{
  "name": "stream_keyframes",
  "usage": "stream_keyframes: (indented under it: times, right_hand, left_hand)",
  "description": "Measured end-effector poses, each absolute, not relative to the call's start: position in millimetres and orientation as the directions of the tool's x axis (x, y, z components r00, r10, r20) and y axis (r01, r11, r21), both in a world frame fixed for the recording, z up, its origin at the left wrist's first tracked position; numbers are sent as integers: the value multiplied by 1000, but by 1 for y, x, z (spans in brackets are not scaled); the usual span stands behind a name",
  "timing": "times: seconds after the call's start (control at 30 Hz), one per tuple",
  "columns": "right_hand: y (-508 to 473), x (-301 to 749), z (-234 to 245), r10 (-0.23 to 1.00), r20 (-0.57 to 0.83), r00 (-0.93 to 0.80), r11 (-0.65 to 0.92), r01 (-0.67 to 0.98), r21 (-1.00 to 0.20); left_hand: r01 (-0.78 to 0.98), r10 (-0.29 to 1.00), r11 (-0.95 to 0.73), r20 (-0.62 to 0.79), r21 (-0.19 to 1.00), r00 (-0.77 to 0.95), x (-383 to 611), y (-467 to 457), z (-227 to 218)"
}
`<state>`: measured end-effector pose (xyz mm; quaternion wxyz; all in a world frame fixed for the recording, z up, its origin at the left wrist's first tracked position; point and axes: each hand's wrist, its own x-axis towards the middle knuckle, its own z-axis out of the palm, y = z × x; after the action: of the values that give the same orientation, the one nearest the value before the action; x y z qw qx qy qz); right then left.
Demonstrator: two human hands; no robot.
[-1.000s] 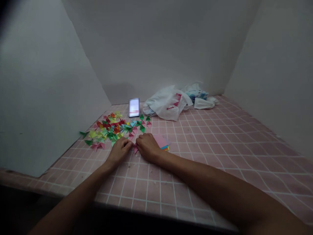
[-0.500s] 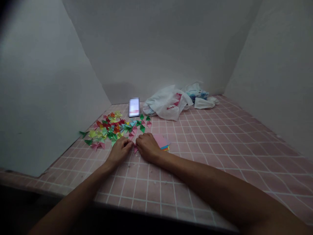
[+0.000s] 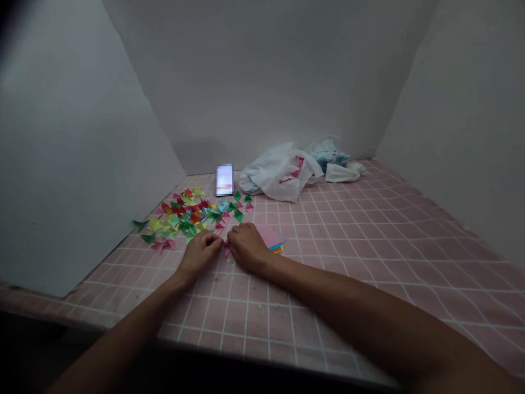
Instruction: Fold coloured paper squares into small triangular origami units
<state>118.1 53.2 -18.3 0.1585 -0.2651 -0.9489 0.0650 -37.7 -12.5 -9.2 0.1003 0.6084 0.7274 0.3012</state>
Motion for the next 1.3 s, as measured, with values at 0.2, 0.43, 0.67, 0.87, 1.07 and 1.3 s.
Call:
stream_keyframes:
  times: [0.2, 0.43, 0.67, 0.87, 1.07, 1.3]
  right_hand:
    - [53, 118, -17, 528, 262, -808, 848, 486, -210]
    - [52, 118, -17, 527, 263, -809, 849, 487, -204]
    - [52, 118, -16, 526, 260, -810, 850, 487, -203]
    - [52, 118, -15, 530, 259, -807, 847, 490, -205]
    - [52, 117, -16, 530, 259, -807, 847, 491, -203]
    - [53, 117, -17, 533, 262, -805, 845, 492, -207]
  left_hand:
    - [818, 943, 91, 215, 568, -255, -36, -14, -6]
    - [809, 944, 94, 207, 580, -258, -37, -14, -7]
    - [804, 952, 57, 211, 591, -222, -39, -13, -7]
    - [789, 958, 40, 201, 613, -205, -42, -12, -11]
    - [779, 960, 33, 197, 626, -199, -45, -9, -16]
    - [768, 966, 13, 189, 641, -174, -45, -8, -17]
